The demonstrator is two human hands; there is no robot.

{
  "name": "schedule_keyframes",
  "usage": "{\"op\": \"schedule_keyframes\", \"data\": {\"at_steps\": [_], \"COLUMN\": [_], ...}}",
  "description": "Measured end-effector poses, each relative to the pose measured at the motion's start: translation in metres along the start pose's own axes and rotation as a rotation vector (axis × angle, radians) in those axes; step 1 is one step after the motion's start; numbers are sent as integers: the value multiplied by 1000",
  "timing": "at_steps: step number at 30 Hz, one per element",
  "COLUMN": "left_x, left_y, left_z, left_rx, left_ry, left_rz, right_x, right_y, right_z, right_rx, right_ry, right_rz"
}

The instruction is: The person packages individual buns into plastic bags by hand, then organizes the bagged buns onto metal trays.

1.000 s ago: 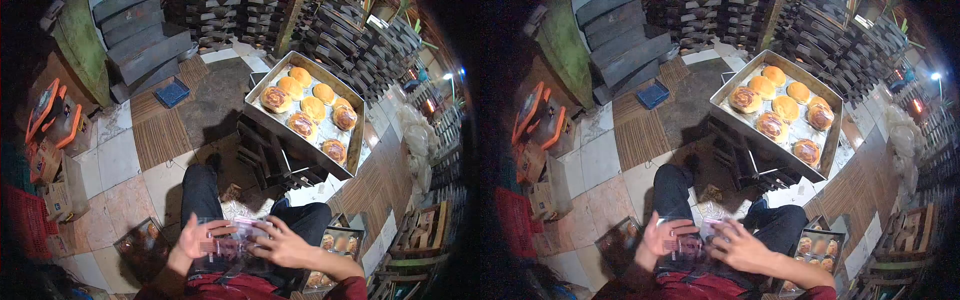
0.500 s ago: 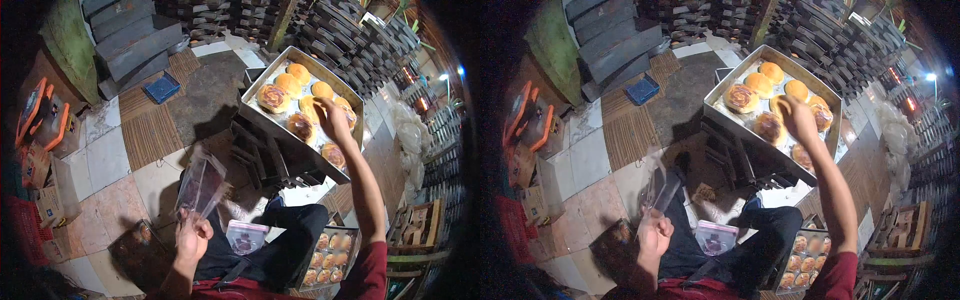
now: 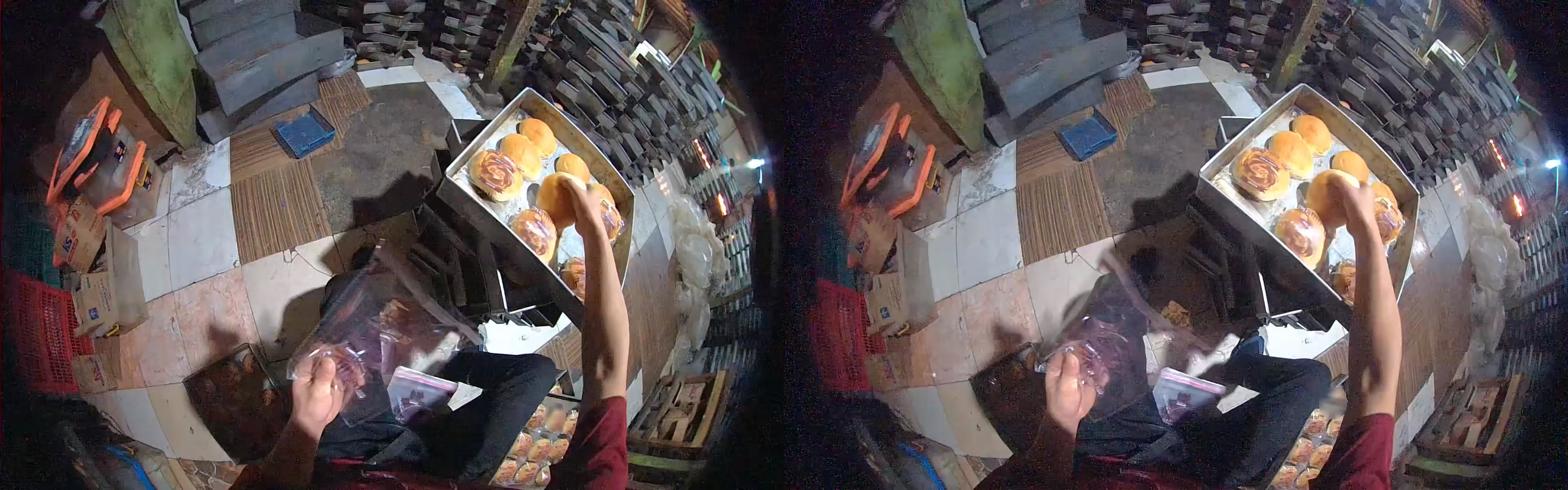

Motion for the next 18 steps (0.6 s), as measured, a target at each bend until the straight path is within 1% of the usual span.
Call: {"op": "schedule_keyframes", "data": {"at_steps": [1,2,3,5,7,8,9,10,11,13,14,15,17,18], "left_x": [2,3,0,-15,-31,-40,-46,-42,-43,-50,-50,-43,-39,-40], "left_y": [6,18,18,19,23,23,24,43,44,34,30,29,16,7], "left_z": [-1,0,-4,-9,-10,-10,-12,-15,-16,-25,-28,-26,-39,-42], "left_rx": [-39,-119,-124,-224,-240,-262,-279,-317,-321,-347,-367,-360,-503,-515], "left_ry": [31,18,19,-18,-72,-106,-140,-210,-207,-266,-304,-294,-506,-507], "left_rz": [44,42,36,107,136,250,365,250,254,431,446,448,822,743], "right_x": [-2,-1,-5,-32,-19,0,11,25,32,74,77,81,125,130], "right_y": [-7,-12,-21,-18,-1,2,13,27,40,69,76,80,104,110], "right_z": [-9,-22,-39,-127,-200,-224,-260,-279,-317,-358,-379,-396,-427,-442], "right_rx": [0,-164,-324,-472,-496,-523,-446,-574,-659,-627,-640,-657,-826,-823], "right_ry": [-5,26,54,72,231,255,405,262,416,366,382,398,640,785], "right_rz": [5,399,790,862,961,847,938,802,731,469,524,572,614,789]}}
Point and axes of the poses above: each hand's wrist, its own z-axis towards the middle knuckle, its own y-axis out of the palm, x = y × z, the point moved 8 cm from there along z, towards the middle knuckle, and after that the axes turned 12 degrees about y, right-handed, at the moved point
